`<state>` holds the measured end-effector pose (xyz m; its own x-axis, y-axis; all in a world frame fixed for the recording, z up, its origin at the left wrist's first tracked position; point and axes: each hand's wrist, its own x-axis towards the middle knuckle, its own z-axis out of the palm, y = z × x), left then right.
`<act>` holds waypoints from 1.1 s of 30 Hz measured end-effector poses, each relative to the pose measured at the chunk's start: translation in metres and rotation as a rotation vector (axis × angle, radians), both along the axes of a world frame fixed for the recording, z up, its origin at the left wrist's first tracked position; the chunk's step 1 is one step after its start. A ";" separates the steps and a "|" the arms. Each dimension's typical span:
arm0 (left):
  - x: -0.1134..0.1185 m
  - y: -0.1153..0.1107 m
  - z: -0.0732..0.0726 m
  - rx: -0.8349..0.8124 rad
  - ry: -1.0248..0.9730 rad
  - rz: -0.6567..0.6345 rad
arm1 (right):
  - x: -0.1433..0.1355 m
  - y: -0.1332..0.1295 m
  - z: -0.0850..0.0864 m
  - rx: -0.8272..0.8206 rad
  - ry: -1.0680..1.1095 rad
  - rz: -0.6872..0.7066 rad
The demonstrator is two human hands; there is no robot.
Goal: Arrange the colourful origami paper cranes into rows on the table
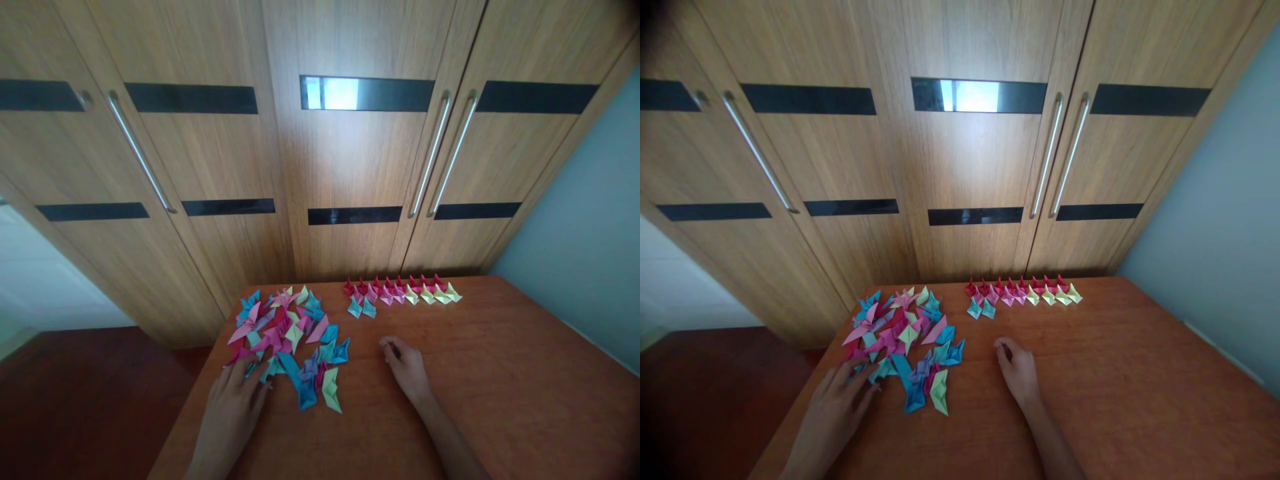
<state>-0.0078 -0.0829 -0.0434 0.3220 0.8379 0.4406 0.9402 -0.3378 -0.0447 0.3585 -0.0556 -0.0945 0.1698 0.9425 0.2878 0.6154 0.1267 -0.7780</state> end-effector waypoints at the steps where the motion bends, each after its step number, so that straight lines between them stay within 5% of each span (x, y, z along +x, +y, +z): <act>1: -0.001 0.003 -0.001 0.001 0.007 -0.017 | 0.000 0.000 0.000 -0.004 -0.004 -0.001; 10: -0.009 0.015 -0.007 0.054 -0.062 -0.134 | -0.001 0.000 0.003 -0.017 -0.014 0.008; 25: 0.008 0.012 0.019 0.034 -0.383 -0.087 | -0.002 0.000 0.004 -0.023 -0.005 0.008; 29: 0.034 0.019 0.028 -0.056 -0.462 -0.164 | -0.003 0.000 0.005 0.006 -0.011 -0.004; 33: 0.092 0.035 0.043 -0.206 -0.506 -0.275 | -0.003 0.001 0.007 0.009 0.015 -0.009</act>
<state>0.0841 -0.0481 -0.0005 0.3321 0.8381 0.4329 0.7046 -0.5255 0.4768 0.3556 -0.0549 -0.0880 0.1827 0.9382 0.2938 0.6045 0.1284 -0.7862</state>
